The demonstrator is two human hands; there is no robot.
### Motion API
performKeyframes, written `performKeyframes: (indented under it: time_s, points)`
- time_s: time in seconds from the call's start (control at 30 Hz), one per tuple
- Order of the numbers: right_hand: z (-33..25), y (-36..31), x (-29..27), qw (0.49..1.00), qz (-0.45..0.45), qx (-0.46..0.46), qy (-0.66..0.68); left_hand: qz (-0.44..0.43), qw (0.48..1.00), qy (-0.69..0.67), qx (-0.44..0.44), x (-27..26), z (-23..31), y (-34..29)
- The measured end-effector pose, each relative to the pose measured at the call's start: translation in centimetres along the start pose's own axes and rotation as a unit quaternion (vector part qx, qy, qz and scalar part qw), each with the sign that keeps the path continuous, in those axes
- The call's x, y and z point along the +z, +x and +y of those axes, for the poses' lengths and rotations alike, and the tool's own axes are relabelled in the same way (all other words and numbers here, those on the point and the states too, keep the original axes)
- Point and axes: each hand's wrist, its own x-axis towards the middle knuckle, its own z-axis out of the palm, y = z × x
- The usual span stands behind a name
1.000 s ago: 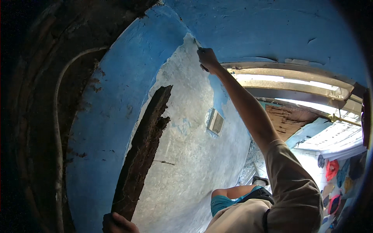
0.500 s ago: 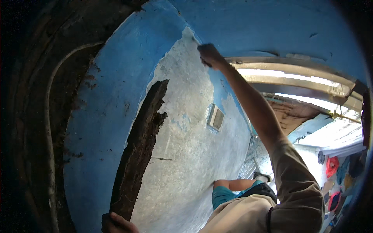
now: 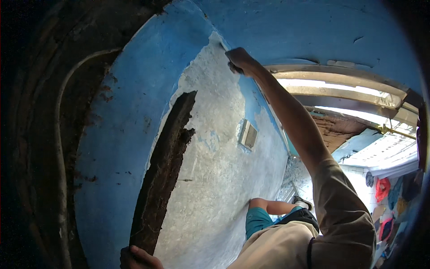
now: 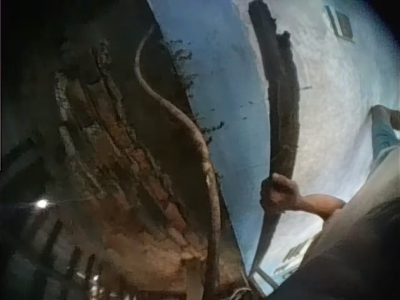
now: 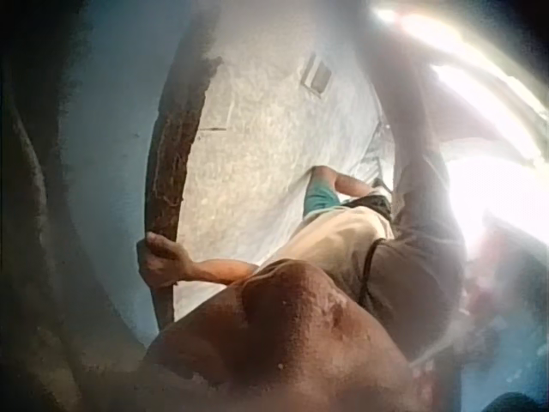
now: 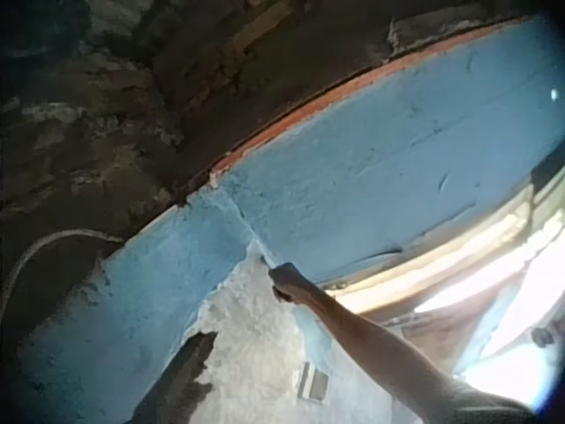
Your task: The person scrapes old paint off a wall using a scraper tool while holding a wooden board.
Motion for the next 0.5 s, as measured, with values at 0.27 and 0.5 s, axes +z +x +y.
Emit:
performKeyframes:
  time_s: [0.27, 0.5]
  points:
    - [8.1, 4.7, -3.9, 0.945, -0.02, -0.278, -0.169, -0.01, 1.0, -0.008, -0.015, 0.6, 0.9, 0.1]
    - [31.1, -9.8, -13.7, 0.943, 0.146, -0.106, -0.281, -0.171, 0.982, -0.01, -0.08, 0.9, -1.4, -1.4]
